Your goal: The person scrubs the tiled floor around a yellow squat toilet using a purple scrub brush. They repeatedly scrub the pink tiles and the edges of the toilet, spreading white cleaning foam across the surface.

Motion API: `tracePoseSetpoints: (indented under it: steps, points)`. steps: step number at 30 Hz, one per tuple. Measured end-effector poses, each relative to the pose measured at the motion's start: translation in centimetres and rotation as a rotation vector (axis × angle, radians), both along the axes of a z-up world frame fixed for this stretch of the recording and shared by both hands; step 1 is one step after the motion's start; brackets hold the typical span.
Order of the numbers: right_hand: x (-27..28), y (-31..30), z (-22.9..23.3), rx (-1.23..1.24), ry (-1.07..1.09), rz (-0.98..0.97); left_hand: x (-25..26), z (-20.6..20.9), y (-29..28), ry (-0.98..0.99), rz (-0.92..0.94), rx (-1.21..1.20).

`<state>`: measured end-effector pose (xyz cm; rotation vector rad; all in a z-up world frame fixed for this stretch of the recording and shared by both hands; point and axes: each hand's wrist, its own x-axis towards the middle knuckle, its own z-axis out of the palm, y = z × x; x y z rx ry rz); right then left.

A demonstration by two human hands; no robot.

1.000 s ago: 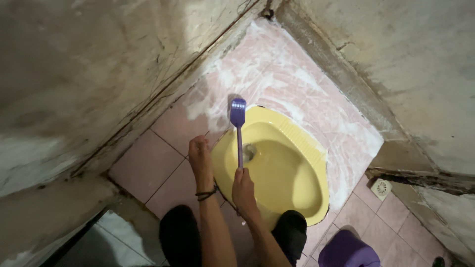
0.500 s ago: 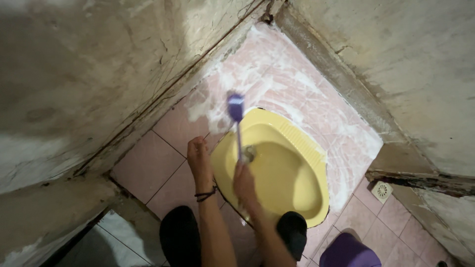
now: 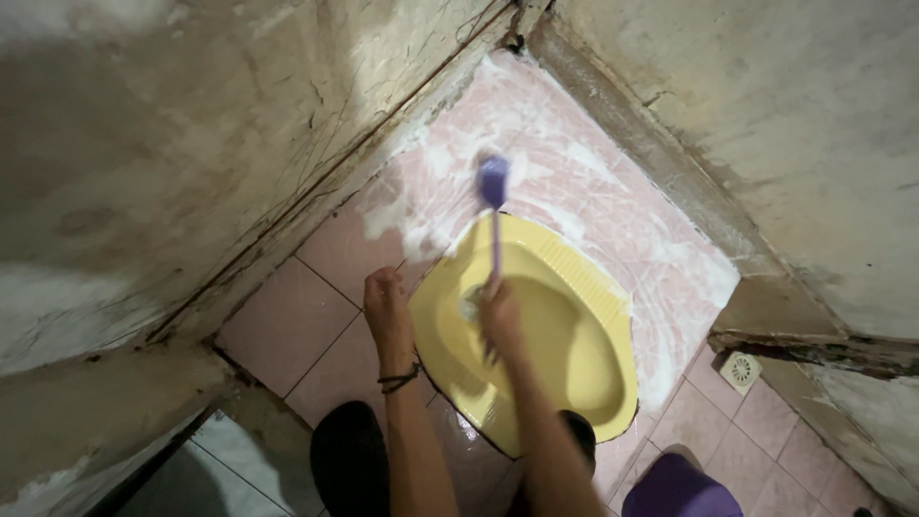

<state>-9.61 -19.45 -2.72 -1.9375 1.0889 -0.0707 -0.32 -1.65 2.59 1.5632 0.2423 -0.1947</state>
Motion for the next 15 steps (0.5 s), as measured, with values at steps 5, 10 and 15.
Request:
tracePoseSetpoints:
  steps: [5, 10, 15]
  points:
    - [-3.7, 8.7, -0.8, -0.143, 0.146, 0.076, 0.3, -0.6, -0.6, 0.084, 0.011, -0.041]
    - [1.0, -1.2, 1.2, 0.083, 0.198, -0.055, 0.0, -0.7, -0.7, 0.073, -0.005, -0.007]
    - [4.2, -6.1, 1.2, -0.235, 0.078, 0.019, 0.2, -0.2, -0.4, 0.033, 0.010, -0.028]
